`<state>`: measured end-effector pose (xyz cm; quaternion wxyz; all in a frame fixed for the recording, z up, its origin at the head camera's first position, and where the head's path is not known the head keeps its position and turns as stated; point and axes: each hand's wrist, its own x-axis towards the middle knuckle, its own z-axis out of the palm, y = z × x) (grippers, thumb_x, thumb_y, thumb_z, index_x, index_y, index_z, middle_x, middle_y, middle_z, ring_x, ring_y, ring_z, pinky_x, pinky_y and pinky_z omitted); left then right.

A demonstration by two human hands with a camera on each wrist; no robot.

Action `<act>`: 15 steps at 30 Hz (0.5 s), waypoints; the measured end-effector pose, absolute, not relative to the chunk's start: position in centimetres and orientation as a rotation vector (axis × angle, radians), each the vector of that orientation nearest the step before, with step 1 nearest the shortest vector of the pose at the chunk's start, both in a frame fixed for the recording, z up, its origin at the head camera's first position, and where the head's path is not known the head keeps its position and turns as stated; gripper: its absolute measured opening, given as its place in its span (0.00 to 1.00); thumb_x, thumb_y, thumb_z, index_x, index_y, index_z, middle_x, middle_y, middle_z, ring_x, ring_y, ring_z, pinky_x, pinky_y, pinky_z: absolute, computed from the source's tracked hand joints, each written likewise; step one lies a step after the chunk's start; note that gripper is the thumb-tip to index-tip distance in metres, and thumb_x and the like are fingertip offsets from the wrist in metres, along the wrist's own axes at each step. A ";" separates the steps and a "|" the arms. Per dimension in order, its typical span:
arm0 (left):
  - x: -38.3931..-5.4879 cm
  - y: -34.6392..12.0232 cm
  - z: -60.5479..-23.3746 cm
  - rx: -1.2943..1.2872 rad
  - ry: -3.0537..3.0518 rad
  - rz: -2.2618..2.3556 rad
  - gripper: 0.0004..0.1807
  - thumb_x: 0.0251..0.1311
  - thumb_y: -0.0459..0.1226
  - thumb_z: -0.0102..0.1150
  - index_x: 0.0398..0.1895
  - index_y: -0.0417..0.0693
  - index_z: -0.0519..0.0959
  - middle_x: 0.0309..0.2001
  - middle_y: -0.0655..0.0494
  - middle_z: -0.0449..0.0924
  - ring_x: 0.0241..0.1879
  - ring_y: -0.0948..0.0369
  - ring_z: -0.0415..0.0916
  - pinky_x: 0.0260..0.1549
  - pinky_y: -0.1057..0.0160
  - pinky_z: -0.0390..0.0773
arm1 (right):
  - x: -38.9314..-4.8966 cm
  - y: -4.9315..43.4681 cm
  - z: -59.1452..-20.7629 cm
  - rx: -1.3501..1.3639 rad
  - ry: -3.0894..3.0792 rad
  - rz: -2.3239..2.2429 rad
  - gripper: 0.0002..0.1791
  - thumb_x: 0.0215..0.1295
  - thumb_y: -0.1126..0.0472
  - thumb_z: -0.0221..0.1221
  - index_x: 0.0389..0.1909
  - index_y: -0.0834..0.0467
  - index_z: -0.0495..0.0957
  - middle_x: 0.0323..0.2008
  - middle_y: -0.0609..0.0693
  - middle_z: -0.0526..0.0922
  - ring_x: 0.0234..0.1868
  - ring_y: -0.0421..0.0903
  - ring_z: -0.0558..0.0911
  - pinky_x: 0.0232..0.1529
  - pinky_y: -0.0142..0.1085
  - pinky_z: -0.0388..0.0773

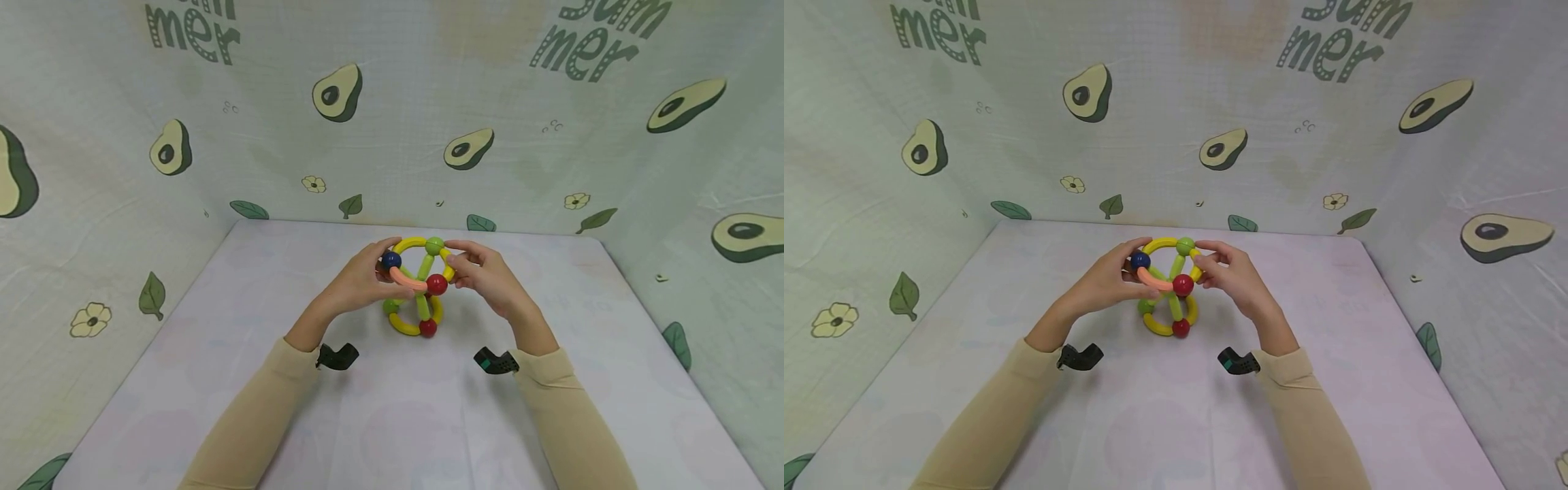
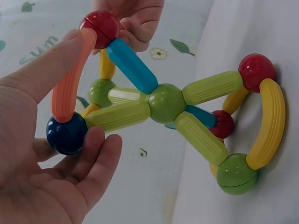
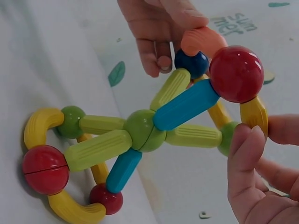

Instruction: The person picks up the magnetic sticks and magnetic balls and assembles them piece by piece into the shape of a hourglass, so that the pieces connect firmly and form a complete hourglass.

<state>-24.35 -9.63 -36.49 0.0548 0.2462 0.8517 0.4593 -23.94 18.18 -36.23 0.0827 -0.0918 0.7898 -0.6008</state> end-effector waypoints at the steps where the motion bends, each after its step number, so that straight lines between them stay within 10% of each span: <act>1: -24.4 -9.7 -36.5 0.759 2.581 1.402 0.57 0.55 0.49 0.83 0.84 0.49 0.59 0.59 0.51 0.75 0.50 0.56 0.82 0.53 0.58 0.86 | -23.9 18.1 -36.3 -0.273 2.358 -1.798 0.28 0.81 0.52 0.59 0.77 0.54 0.70 0.49 0.58 0.77 0.45 0.58 0.82 0.45 0.29 0.85; 15: -24.6 -9.4 -37.3 0.731 2.653 1.441 0.53 0.55 0.53 0.82 0.80 0.48 0.64 0.53 0.53 0.77 0.46 0.55 0.77 0.46 0.59 0.84 | -24.1 17.8 -36.6 -0.309 2.307 -1.827 0.30 0.84 0.50 0.54 0.80 0.55 0.66 0.47 0.56 0.75 0.42 0.50 0.79 0.45 0.28 0.83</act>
